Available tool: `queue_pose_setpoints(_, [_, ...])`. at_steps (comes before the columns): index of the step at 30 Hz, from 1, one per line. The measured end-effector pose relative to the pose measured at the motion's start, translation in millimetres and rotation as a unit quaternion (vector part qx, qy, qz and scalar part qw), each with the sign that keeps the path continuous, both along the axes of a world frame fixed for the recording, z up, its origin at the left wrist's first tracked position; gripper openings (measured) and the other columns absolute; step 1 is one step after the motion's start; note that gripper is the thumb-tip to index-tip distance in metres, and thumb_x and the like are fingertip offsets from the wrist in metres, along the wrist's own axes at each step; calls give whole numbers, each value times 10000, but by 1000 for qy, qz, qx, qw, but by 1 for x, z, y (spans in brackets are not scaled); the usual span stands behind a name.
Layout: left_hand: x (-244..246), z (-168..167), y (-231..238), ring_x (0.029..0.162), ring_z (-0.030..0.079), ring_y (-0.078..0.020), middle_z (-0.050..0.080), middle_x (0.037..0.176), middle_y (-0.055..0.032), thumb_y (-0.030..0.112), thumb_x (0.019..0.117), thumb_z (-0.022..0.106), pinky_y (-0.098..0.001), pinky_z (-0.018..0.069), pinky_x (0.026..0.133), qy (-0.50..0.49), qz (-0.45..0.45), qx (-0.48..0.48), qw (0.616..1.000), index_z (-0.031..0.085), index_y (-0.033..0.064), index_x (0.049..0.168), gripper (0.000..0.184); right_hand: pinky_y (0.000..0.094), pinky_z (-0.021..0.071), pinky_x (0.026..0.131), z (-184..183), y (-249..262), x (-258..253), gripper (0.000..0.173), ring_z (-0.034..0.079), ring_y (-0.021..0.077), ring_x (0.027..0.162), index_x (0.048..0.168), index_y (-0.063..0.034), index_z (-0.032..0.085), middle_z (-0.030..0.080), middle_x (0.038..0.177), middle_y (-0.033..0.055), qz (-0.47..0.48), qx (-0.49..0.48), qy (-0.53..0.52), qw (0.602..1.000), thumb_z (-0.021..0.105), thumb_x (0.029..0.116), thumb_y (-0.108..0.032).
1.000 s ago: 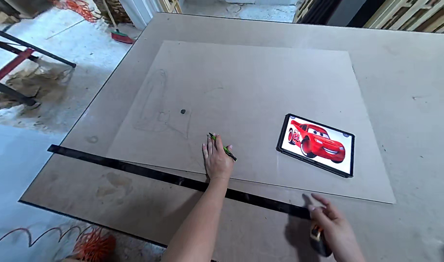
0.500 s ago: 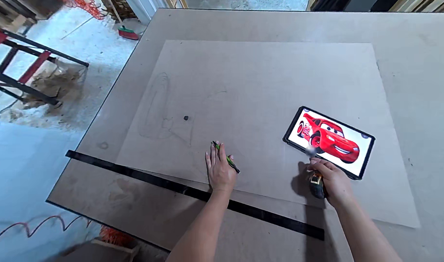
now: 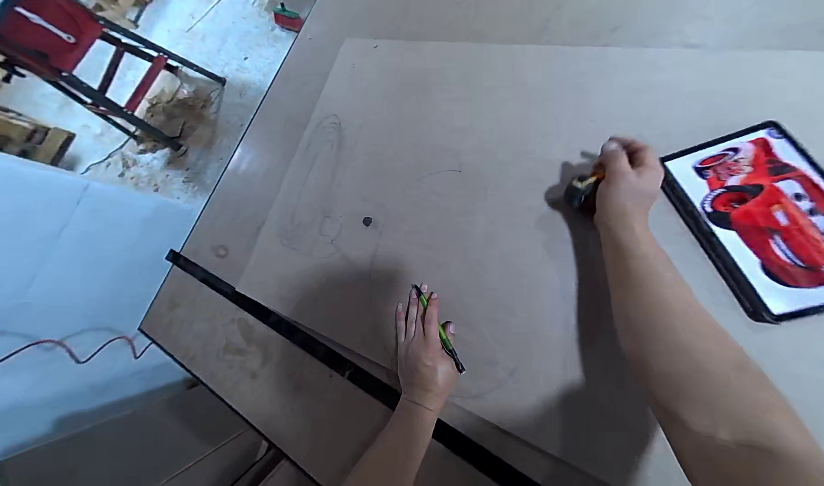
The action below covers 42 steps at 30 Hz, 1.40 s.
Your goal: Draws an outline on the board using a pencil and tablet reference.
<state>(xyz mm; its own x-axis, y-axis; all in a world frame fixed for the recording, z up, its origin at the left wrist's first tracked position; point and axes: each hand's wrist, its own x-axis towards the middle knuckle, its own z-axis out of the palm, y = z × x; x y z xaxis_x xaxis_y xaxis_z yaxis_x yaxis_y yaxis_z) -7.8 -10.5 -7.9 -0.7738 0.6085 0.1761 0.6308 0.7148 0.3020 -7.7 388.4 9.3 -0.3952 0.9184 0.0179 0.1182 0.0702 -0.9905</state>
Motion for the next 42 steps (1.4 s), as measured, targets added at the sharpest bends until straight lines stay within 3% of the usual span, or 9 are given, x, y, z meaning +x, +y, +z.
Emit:
queue_pose_setpoints(3, [-1,-3,0,1489,415,-288,505,1557,-115,371,1054,480,-563,307,1247,3,2,7,1000,547,95,1478,511,308,575,810,-8,22,-49,448,662,86,853,1299,-23,564,670,981,19,-30,42,36,998,605,1019,-371])
queue_pose_setpoints(7, [-2,-4,0,1485,420,-288,517,1547,-112,385,1066,458,-585,298,1245,-1,-3,15,1000,509,109,1500,517,284,570,863,-15,18,-54,627,659,98,982,1437,-21,470,657,1176,53,18,114,4,993,661,993,-420])
queue_pose_setpoints(9, [-1,-4,-1,1491,412,-292,505,1558,-111,388,1070,453,-590,298,1244,0,-8,19,1000,487,126,1515,517,294,569,893,-18,19,-52,676,653,120,1047,1467,-11,446,630,1272,83,30,117,-8,993,691,966,-393])
queue_pose_setpoints(15, [0,-4,-3,1501,396,-289,477,1583,-97,402,1077,431,-596,283,1250,-5,-11,24,1000,453,181,1537,511,274,583,876,-17,19,-50,641,670,114,1044,1485,-15,441,595,1368,97,13,97,2,995,679,940,-253])
queue_pose_setpoints(26, [-2,-4,0,1529,346,-258,443,1612,-65,333,1059,490,-570,263,1267,-3,-21,27,999,473,161,1524,496,278,566,933,-20,24,-51,615,658,108,1110,1459,-25,488,625,1351,67,21,86,-10,996,666,926,-274])
queue_pose_setpoints(31, [-2,-5,-1,1529,346,-250,435,1618,-51,344,1064,491,-567,269,1267,-8,-18,31,999,470,182,1528,492,284,564,924,-21,24,-54,549,661,95,1086,1377,-39,546,661,1277,38,16,95,-23,995,679,916,-307])
queue_pose_setpoints(37, [-2,-5,-2,1477,435,-279,534,1539,-75,319,1072,466,-587,308,1245,-14,-7,47,999,531,153,1478,444,331,474,1062,-15,13,-62,675,569,167,1265,1512,-76,460,574,1430,100,80,201,-115,970,686,929,-329])
queue_pose_setpoints(39, [-2,-6,-4,1467,448,-287,541,1530,-95,304,1072,469,-591,309,1239,-18,-6,53,998,543,161,1463,423,349,479,1054,-15,11,-69,654,575,190,1254,1485,-79,491,579,1410,123,113,225,-120,960,712,920,-325])
queue_pose_setpoints(42, [-2,-6,-6,1475,437,-287,522,1548,-93,322,1083,444,-585,301,1243,-30,-8,57,998,518,214,1480,419,321,513,971,-17,15,-75,570,610,145,1169,1430,-119,555,613,1356,88,123,212,-100,964,704,919,-321])
